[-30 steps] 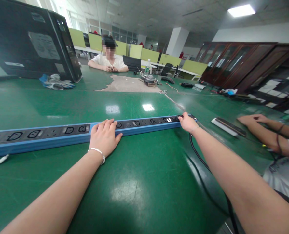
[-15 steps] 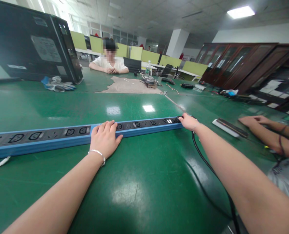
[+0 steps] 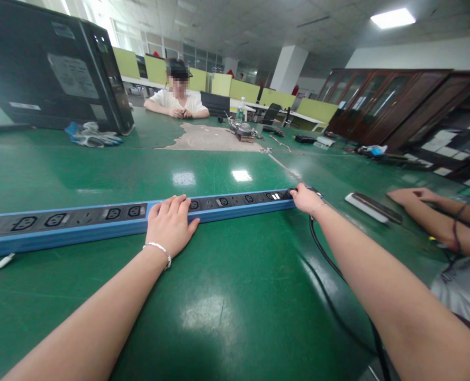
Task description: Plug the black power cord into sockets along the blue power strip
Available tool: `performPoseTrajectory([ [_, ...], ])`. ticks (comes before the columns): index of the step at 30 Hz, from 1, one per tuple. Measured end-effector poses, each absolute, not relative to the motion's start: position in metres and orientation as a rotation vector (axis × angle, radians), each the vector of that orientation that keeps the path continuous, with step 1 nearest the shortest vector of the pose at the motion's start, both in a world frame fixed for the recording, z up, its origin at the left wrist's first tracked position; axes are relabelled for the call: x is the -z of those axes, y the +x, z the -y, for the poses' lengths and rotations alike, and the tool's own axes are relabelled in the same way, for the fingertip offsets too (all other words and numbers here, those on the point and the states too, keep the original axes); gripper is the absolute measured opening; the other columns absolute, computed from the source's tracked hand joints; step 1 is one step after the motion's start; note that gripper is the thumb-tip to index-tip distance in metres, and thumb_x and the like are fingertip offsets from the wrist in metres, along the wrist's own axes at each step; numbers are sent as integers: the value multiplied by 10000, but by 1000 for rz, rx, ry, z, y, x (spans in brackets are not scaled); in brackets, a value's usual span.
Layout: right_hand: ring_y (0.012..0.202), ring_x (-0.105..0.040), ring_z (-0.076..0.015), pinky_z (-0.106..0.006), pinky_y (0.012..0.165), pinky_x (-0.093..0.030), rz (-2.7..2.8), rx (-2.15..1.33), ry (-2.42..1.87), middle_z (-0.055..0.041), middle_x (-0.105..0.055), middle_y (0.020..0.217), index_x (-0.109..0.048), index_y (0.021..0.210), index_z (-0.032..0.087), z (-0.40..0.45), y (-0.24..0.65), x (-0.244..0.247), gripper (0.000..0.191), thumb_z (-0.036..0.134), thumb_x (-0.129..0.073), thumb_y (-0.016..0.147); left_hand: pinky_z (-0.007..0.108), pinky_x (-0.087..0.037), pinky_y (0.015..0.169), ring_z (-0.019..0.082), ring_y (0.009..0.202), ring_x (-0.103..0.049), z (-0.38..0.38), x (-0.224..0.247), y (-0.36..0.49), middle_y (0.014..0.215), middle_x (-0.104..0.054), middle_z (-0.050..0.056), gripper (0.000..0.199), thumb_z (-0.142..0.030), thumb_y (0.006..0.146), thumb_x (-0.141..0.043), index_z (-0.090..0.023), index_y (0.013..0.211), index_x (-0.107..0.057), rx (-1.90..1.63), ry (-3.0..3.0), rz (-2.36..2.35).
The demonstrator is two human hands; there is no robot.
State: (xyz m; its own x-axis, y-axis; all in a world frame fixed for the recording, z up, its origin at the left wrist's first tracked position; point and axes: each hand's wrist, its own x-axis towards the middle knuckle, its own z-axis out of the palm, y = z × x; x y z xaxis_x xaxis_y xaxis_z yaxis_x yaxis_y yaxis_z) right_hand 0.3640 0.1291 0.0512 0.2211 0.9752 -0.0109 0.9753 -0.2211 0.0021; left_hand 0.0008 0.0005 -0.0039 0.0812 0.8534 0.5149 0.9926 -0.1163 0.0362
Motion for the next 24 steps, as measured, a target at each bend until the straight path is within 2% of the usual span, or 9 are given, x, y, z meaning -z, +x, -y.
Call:
performPoseTrajectory([
  [7, 1021, -598, -300, -384, 858, -431, -1979, -5, 2507, -200, -634, 1055, -452, 1172, 123, -122, 366, -42, 401, 384, -274, 925, 439, -304, 992, 270, 1227, -439, -1, 4, 0, 1319, -529, 104, 469, -426, 841, -441, -177, 1237, -482, 594, -2047, 1834],
  [17, 1047, -583, -271, -334, 843, -431, -1988, 30, 2289, -182, -607, 1140, -513, 1135, 122, -133, 368, -65, 367, 367, -345, 921, 431, -305, 989, 270, 1220, -449, 0, 3, 0, 1315, -531, 106, 464, -421, 849, -437, -180, 1243, -476, 594, -2052, 1825],
  [24, 1008, -595, -251, -312, 812, -434, -1994, 1, 2310, -166, -631, 1097, -532, 1130, 121, -132, 368, -66, 387, 386, -342, 920, 433, -303, 987, 277, 1228, -441, 1, 2, 0, 1320, -524, 117, 468, -415, 850, -424, -173, 1246, -482, 607, -2075, 1828],
])
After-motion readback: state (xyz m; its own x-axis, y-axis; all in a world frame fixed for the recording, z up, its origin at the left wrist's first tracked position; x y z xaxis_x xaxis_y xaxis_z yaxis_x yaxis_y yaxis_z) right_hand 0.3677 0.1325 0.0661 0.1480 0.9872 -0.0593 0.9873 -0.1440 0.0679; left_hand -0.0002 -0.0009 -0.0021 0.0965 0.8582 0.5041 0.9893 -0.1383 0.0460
